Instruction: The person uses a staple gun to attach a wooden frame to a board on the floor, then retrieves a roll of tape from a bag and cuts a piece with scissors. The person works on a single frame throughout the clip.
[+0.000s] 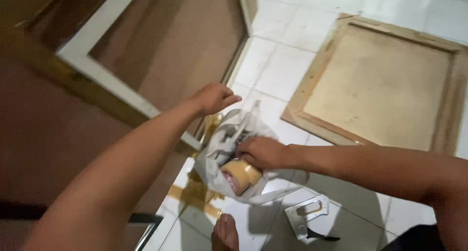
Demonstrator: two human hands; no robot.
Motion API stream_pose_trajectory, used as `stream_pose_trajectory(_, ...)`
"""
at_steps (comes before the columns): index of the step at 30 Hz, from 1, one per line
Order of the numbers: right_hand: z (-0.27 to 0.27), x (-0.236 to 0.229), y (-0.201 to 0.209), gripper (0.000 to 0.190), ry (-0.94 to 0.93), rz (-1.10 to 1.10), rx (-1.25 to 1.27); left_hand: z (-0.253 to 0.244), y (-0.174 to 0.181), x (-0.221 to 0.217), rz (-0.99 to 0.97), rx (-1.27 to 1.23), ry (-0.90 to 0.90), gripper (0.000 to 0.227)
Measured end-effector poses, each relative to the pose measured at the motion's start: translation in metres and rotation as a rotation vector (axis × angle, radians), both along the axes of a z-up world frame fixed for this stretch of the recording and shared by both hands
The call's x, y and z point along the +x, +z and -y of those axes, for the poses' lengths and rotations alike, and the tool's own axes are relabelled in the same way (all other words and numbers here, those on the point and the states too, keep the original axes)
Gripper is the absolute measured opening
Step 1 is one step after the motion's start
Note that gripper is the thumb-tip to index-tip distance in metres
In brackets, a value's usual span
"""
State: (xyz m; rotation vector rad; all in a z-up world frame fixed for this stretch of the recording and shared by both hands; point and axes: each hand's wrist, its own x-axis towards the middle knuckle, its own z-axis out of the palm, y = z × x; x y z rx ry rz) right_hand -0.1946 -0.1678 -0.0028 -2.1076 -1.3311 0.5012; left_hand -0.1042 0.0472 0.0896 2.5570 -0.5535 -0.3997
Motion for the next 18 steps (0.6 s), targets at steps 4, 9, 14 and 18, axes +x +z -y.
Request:
stream_pose_trajectory(4, -0.01, 0.021, 0.018, 0.032, -0.081, 0.332, -0.487, -0.036, 0.008, -0.046, 0.083, 0.11, 0.0, 0.03)
stream_pose_trajectory(9, -0.007, 0.078, -0.084, 0.027, -0.182, 0.426, -0.765, -0.039, 0.03, -0.075, 0.077, 0.288, -0.021, 0.03)
stream_pose_trajectory(14, 0.002, 0.055, 0.024, 0.032, -0.197, 0.144, -0.509, -0.028, 0.029, -0.074, 0.097, 0.263, 0.005, 0.017)
stream_pose_trajectory(18, 0.008, 0.051, 0.07, 0.046, -0.697, -0.38, -0.14, -0.014, 0.022, -0.069, 0.03, 0.269, -0.003, 0.016)
